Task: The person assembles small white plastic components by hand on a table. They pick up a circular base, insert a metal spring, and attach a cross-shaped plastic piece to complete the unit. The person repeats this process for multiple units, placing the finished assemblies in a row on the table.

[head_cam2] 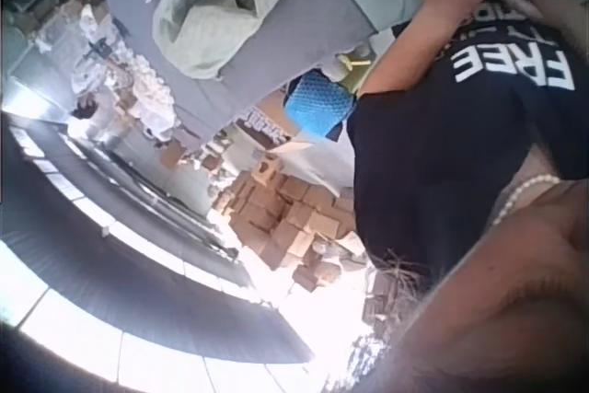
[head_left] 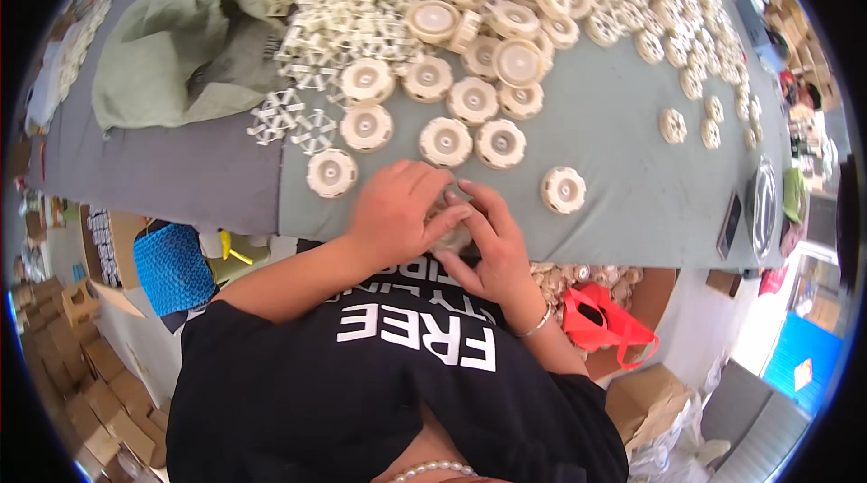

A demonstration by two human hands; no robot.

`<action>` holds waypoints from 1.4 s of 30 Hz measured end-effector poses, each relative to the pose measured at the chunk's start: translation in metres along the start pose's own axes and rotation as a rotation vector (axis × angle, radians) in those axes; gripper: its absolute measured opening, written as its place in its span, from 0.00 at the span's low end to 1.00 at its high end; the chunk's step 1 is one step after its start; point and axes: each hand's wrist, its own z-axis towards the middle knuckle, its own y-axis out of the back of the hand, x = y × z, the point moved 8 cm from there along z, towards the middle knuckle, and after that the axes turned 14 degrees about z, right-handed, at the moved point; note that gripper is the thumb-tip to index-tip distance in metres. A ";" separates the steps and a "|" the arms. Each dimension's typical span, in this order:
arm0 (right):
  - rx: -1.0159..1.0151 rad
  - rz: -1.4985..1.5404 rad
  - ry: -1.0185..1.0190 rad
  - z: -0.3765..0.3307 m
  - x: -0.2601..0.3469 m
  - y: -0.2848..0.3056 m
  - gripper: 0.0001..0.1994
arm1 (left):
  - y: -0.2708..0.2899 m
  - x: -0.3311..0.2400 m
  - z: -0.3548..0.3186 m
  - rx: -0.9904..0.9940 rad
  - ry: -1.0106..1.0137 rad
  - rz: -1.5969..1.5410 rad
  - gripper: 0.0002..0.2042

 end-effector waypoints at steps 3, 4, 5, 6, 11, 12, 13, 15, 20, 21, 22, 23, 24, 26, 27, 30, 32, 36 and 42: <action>0.003 -0.093 -0.014 -0.001 0.001 0.001 0.36 | 0.024 -0.003 0.006 -0.150 -0.083 0.110 0.19; -0.005 -0.110 -0.038 -0.002 -0.004 0.004 0.37 | 0.037 -0.001 0.008 -0.206 -0.118 0.139 0.19; -0.049 -0.199 -0.039 -0.001 -0.005 0.014 0.37 | 0.051 0.017 0.010 -0.270 -0.080 0.155 0.18; -0.097 -0.289 -0.047 -0.001 -0.006 0.026 0.37 | 0.072 0.049 0.017 -0.334 0.040 0.211 0.17; -0.148 -0.400 0.018 -0.003 -0.003 0.031 0.36 | 0.140 0.267 0.059 -0.059 0.557 0.510 0.17; -0.144 -0.410 0.031 -0.001 -0.006 0.028 0.35 | 0.136 0.291 0.055 -0.005 0.561 0.431 0.17; -0.146 -0.437 0.030 -0.002 -0.007 0.028 0.34 | 0.125 0.303 0.055 0.054 0.552 0.332 0.17; -0.146 -0.446 0.022 -0.005 -0.011 0.026 0.33 | 0.112 0.296 0.051 -0.007 0.345 0.398 0.18; -0.259 -0.333 0.066 -0.011 -0.001 0.042 0.31 | 0.142 0.286 0.025 -0.273 0.605 0.342 0.19; -0.286 -0.350 0.121 -0.015 0.009 0.048 0.29 | 0.143 0.285 0.013 -0.367 0.673 -0.110 0.18; -0.256 -0.131 0.048 -0.018 0.007 0.050 0.29 | 0.131 0.246 0.016 -0.244 0.661 -0.270 0.18; -0.227 0.098 -0.020 -0.020 0.005 0.048 0.28 | 0.113 0.190 0.015 -0.118 0.648 -0.418 0.18; -0.189 0.335 -0.083 -0.020 0.006 0.042 0.27 | 0.088 0.129 0.009 -0.047 0.529 -0.512 0.20; -0.181 0.802 -0.361 -0.015 0.010 0.016 0.22 | 0.055 0.027 0.002 0.231 0.180 -0.416 0.20; -0.153 0.759 -0.374 -0.017 0.005 0.011 0.20 | 0.046 -0.001 0.002 0.192 0.084 -0.403 0.20; -0.182 0.837 -0.424 -0.023 -0.002 0.012 0.15 | 0.028 -0.016 -0.003 0.132 0.034 -0.429 0.21; -0.202 0.861 -0.448 -0.029 -0.005 0.016 0.13 | 0.023 -0.019 -0.001 0.120 -0.011 -0.413 0.21; -0.237 0.755 -0.358 -0.037 -0.011 0.028 0.13 | 0.018 -0.030 0.004 0.212 -0.059 -0.445 0.18; -0.157 0.316 0.151 -0.026 0.030 0.057 0.18 | -0.043 -0.022 -0.025 0.893 0.767 -1.557 0.14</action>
